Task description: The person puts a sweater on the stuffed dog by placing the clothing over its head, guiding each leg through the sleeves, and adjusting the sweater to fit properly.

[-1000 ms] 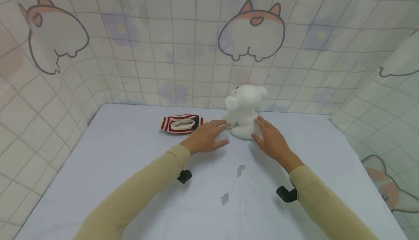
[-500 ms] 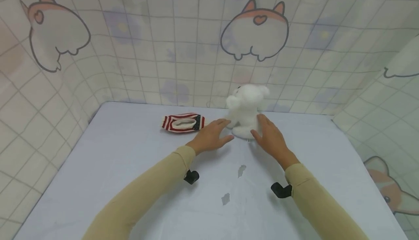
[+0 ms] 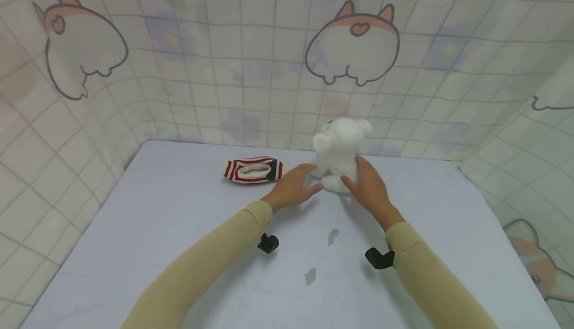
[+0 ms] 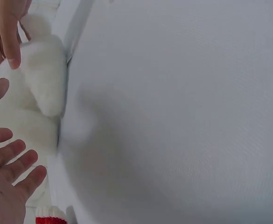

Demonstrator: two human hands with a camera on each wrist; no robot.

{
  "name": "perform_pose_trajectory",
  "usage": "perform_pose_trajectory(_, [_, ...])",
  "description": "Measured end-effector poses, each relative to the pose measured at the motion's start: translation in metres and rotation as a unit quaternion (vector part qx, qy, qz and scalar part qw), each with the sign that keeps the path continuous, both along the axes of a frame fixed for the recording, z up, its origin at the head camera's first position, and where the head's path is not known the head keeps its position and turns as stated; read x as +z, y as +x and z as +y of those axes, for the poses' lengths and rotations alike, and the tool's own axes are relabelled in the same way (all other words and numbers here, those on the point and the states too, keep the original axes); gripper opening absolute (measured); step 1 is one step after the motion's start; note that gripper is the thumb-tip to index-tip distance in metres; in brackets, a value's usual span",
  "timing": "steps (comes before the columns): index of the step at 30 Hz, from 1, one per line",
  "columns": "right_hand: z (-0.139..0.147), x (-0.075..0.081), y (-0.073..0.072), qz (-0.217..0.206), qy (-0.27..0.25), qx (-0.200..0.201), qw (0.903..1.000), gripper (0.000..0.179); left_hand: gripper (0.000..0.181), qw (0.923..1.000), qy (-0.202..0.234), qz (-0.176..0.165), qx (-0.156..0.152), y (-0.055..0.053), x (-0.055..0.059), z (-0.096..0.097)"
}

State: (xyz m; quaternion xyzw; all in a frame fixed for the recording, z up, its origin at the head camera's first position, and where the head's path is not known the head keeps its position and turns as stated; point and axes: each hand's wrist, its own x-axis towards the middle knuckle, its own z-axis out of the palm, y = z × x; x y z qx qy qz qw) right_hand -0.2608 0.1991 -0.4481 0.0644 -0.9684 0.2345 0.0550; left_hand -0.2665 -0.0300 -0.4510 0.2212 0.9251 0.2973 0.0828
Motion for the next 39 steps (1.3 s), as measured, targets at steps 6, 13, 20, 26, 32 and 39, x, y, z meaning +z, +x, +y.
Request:
perform_pose_trajectory(6, [-0.005, 0.0, -0.003, -0.014, -0.018, -0.021, 0.9995, 0.078, 0.066, 0.9997, 0.015, -0.012, 0.012, -0.003, -0.004, 0.005])
perform_pose_trajectory(13, [-0.011, -0.006, -0.007, -0.021, -0.032, -0.034, 0.9987, 0.081, 0.067, 0.999, 0.028, -0.022, 0.027, -0.006, -0.009, 0.004])
perform_pose_trajectory(20, [-0.012, -0.011, -0.011, -0.011, -0.022, -0.051, 0.9984, 0.079, 0.066, 0.9979, 0.052, -0.028, 0.025, -0.007, -0.011, 0.003])
perform_pose_trajectory(26, [-0.012, -0.014, -0.017, 0.006, -0.063, -0.057, 0.9964, 0.075, 0.065, 0.997, 0.065, -0.031, 0.026, -0.008, -0.011, 0.004])
perform_pose_trajectory(32, [-0.01, -0.016, -0.019, 0.027, -0.097, -0.059, 0.9931, 0.069, 0.063, 0.996, 0.075, -0.039, 0.03, -0.01, -0.011, 0.003])
perform_pose_trajectory(39, [-0.006, -0.013, -0.015, 0.013, -0.123, -0.049, 0.9911, 0.066, 0.065, 0.9954, 0.072, -0.051, 0.036, -0.011, -0.01, 0.001])
